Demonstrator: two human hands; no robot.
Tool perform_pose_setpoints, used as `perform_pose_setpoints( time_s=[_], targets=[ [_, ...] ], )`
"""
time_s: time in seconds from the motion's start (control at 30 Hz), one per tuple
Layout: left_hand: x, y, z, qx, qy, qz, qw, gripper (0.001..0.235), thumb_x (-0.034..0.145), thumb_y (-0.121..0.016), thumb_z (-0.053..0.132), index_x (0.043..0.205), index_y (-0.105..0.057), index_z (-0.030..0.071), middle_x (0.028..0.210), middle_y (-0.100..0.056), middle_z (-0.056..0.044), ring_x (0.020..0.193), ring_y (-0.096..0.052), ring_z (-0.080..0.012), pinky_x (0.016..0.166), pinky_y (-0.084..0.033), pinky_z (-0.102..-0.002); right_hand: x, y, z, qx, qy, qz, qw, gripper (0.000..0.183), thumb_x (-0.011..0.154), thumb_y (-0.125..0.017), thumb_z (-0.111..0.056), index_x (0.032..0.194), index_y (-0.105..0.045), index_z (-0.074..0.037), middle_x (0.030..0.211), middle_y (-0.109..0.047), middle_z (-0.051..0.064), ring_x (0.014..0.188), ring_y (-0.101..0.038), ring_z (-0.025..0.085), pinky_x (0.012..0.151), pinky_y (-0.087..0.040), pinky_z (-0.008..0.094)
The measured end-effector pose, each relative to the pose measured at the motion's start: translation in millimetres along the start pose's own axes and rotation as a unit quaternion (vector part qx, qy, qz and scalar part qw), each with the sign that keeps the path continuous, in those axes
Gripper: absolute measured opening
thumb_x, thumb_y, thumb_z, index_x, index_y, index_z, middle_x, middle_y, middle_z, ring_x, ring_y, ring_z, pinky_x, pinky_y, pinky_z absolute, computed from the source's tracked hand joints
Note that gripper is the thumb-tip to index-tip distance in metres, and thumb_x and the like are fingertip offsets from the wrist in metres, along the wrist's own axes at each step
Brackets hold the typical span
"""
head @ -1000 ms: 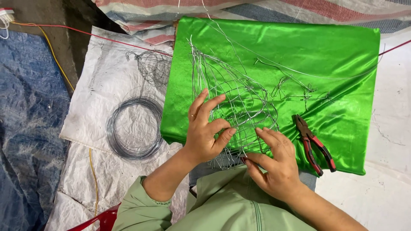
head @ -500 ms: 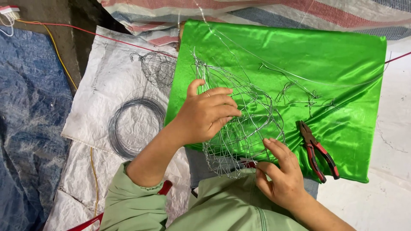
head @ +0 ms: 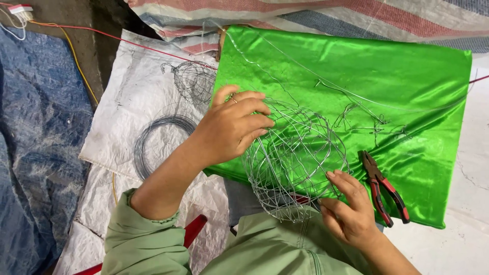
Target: Constructing a wire cage by bending and cutting metal wire using pliers over a fabric-covered base.
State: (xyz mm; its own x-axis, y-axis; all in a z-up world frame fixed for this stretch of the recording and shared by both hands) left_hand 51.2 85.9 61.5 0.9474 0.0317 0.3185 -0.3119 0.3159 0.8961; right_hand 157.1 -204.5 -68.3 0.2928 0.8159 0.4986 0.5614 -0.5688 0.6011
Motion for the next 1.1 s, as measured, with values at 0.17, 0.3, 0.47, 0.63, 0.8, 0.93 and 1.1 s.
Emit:
perform_pose_setpoints(
  time_s=[0.17,0.3,0.47,0.63,0.8,0.93,1.1],
  targets=[
    [-8.3,3.5,-15.4,0.074,0.061,-0.018,0.995,0.027,0.093,-0.074,0.045,0.111,-0.076,0.026,0.131,-0.067,0.004,0.144,-0.044,-0.0259,0.117,0.007,-0.07,-1.3,2.1,3.6,-0.004,0.028,-0.009,1.0,0.018,0.074,-0.075,-0.015,0.091,-0.073,-0.008,0.14,-0.058,0.02,0.13,-0.058,0.041,0.112,-0.048,0.051],
    [-4.1,12.4,-12.9,0.049,0.064,-0.033,0.996,0.016,0.093,-0.071,0.034,0.09,-0.079,0.021,0.107,-0.075,0.004,0.134,-0.056,-0.027,0.118,0.0,-0.071,-3.3,3.5,6.6,-0.007,0.03,-0.016,0.999,0.02,0.073,-0.076,-0.014,0.092,-0.073,-0.008,0.14,-0.059,0.019,0.132,-0.059,0.04,0.113,-0.048,0.05],
    [-5.6,11.3,-10.6,0.056,0.063,-0.033,0.996,0.016,0.092,-0.073,0.034,0.086,-0.075,0.02,0.121,-0.069,0.002,0.138,-0.052,-0.0305,0.118,0.003,-0.07,-5.5,3.5,7.6,-0.005,0.03,-0.02,0.999,0.02,0.074,-0.076,-0.014,0.092,-0.073,-0.008,0.141,-0.059,0.019,0.134,-0.058,0.041,0.113,-0.048,0.049],
    [-7.7,10.1,-10.3,0.042,0.07,-0.031,0.996,0.018,0.091,-0.076,0.032,0.08,-0.071,0.019,0.132,-0.063,0.001,0.146,-0.043,-0.0319,0.117,0.01,-0.07,-2.2,3.6,2.1,-0.006,0.023,-0.02,1.0,0.017,0.075,-0.075,-0.012,0.092,-0.073,-0.008,0.142,-0.059,0.018,0.134,-0.058,0.04,0.112,-0.049,0.048],
    [-9.5,11.7,-10.6,0.053,0.068,-0.039,0.996,0.025,0.092,-0.071,0.03,0.071,-0.065,0.018,0.128,-0.064,-0.002,0.148,-0.04,-0.0352,0.115,0.013,-0.072,-0.3,3.2,0.7,0.008,0.029,-0.015,0.999,0.016,0.076,-0.074,-0.01,0.092,-0.073,-0.007,0.14,-0.061,0.017,0.132,-0.059,0.038,0.112,-0.049,0.046],
    [-9.8,12.6,-12.3,0.057,0.073,-0.029,0.995,0.025,0.088,-0.073,0.029,0.067,-0.063,0.019,0.128,-0.066,-0.004,0.146,-0.043,-0.0363,0.114,0.012,-0.072,2.2,0.2,1.9,0.012,0.041,-0.013,0.999,0.018,0.078,-0.075,-0.01,0.096,-0.074,-0.008,0.141,-0.06,0.015,0.133,-0.059,0.035,0.114,-0.047,0.046],
    [-10.8,5.7,11.4,0.153,0.081,-0.017,0.985,0.014,0.096,-0.069,0.031,0.096,-0.07,0.017,0.147,-0.059,-0.007,0.152,-0.029,-0.0351,0.112,0.011,-0.081,8.6,-0.2,-0.5,0.002,0.031,-0.012,0.999,0.02,0.079,-0.076,-0.01,0.098,-0.075,-0.007,0.139,-0.062,0.016,0.134,-0.059,0.038,0.113,-0.047,0.047]
  ],
)
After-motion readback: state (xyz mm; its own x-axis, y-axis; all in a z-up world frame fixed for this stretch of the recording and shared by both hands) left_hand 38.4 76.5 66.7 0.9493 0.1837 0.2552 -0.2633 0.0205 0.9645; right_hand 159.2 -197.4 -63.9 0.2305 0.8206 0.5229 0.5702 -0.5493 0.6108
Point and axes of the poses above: each hand's wrist, its own x-axis towards the middle knuckle, its own y-axis out of the back of the hand, z = x × y, the point moved 3 cm from there along x, towards the middle knuckle
